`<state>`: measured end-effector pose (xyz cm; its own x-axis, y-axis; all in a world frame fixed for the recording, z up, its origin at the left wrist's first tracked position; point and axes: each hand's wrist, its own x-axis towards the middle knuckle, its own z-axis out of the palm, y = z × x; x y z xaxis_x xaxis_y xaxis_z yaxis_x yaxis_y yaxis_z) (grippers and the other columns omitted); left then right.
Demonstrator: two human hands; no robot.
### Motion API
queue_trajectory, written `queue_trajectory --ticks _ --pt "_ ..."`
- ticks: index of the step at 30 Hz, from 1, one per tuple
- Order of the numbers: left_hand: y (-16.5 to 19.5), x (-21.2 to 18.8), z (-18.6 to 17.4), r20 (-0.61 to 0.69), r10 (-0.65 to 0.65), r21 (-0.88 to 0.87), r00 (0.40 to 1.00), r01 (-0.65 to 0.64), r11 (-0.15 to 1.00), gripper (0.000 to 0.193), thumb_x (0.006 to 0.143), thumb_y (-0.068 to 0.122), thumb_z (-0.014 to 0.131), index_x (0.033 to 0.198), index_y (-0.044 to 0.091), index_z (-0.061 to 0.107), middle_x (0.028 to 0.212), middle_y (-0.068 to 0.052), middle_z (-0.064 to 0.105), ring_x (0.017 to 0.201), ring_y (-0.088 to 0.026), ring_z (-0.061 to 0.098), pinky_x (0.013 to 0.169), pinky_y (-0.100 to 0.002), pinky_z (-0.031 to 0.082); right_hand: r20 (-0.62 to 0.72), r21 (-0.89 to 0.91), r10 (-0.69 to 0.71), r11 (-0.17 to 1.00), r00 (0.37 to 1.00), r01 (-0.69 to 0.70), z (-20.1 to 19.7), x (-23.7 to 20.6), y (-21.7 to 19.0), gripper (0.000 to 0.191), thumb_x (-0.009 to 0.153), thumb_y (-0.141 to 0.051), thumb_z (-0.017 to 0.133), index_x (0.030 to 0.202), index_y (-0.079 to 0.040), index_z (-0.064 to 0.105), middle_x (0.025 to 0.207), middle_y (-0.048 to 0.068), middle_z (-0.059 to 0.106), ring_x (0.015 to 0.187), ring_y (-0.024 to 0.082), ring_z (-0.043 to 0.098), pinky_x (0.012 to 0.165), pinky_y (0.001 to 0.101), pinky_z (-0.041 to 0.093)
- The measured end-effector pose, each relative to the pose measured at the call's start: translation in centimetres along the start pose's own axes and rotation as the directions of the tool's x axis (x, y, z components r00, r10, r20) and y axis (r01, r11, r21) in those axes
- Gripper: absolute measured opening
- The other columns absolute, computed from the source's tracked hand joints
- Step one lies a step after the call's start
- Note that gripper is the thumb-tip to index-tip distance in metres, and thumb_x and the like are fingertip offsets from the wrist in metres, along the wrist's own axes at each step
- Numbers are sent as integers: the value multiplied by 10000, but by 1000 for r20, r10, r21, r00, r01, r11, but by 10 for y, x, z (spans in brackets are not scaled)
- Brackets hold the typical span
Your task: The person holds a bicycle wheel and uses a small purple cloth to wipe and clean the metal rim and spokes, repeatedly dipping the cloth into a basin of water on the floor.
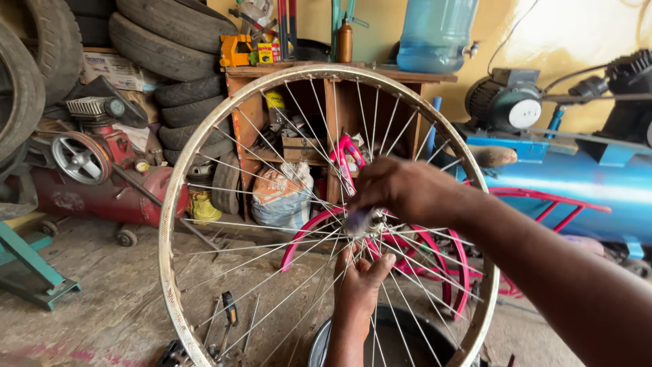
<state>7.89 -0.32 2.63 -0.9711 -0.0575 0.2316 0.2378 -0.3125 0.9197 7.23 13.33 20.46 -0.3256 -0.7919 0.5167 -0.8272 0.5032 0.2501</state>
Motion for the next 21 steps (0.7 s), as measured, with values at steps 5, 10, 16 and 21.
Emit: queue_trajectory --ticks 5,10,16,21 --pt "4 -2 -2 16 5 -52 1000 -4 999 807 712 316 912 1388 52 558 717 62 416 618 -44 377 544 -210 369 -61 -7 202 979 978 -203 8 -9 1 267 845 -190 744 1101 -248 788 1036 16 737 947 247 716 781 385 598" --pt "10 -6 -3 -9 -58 -26 998 58 998 813 718 342 899 1390 36 560 699 39 388 595 -62 351 505 -226 317 -74 87 346 936 935 -340 15 -22 -8 383 819 -210 800 1197 -181 742 1091 76 729 916 279 724 771 416 586" --pt "7 0 -3 -51 -111 72 992 115 991 868 744 434 851 1478 162 475 997 94 736 919 37 629 774 -169 448 -114 422 599 752 793 -507 39 -52 -33 539 751 -117 816 1271 -124 673 1053 101 755 909 213 766 816 363 614" --pt "-4 7 -11 30 53 -101 998 -50 994 830 823 429 839 1475 46 496 1125 -90 664 985 -147 550 804 -299 416 -184 383 618 761 764 -524 63 -93 -36 511 747 -108 837 1237 -105 691 1106 113 753 934 215 767 811 358 597"
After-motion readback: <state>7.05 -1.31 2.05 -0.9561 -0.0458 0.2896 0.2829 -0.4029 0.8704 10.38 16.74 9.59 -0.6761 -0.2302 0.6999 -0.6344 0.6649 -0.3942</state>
